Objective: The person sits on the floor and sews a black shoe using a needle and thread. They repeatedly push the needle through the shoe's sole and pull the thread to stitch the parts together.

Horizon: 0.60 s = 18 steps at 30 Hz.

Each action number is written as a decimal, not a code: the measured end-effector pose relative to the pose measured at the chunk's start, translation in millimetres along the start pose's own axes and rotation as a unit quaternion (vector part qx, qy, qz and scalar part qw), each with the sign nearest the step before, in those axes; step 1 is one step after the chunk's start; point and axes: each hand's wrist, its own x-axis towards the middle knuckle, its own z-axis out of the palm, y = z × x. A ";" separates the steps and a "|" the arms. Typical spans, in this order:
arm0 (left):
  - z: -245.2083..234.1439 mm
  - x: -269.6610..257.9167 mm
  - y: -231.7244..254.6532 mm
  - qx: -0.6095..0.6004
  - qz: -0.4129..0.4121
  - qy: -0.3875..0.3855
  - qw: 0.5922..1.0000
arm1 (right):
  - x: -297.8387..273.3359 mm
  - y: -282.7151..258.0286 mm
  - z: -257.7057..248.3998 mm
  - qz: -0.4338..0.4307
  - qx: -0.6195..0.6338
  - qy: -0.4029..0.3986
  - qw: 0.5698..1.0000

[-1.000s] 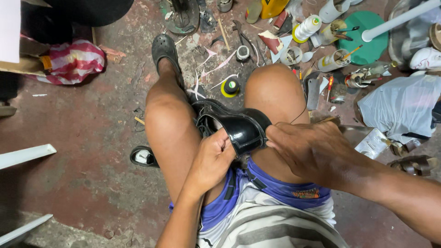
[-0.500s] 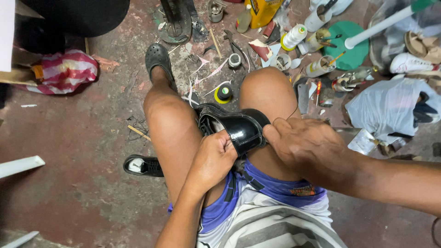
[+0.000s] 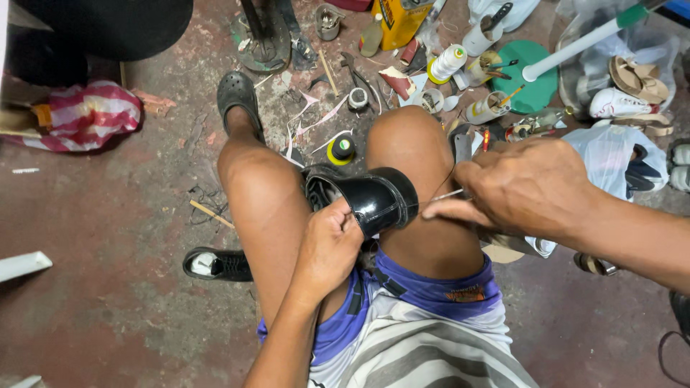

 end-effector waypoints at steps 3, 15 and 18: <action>-3.8 -13.9 8.0 -0.007 -0.081 0.053 0.995 | -3.2 14.2 -4.2 0.033 0.018 -0.046 0.998; 27.5 -37.5 60.8 0.271 0.193 0.135 0.933 | -15.3 5.6 2.8 0.061 0.144 -0.060 0.986; 35.6 -23.7 60.3 0.334 0.234 0.100 0.908 | -14.8 4.7 6.7 0.065 0.160 -0.043 0.984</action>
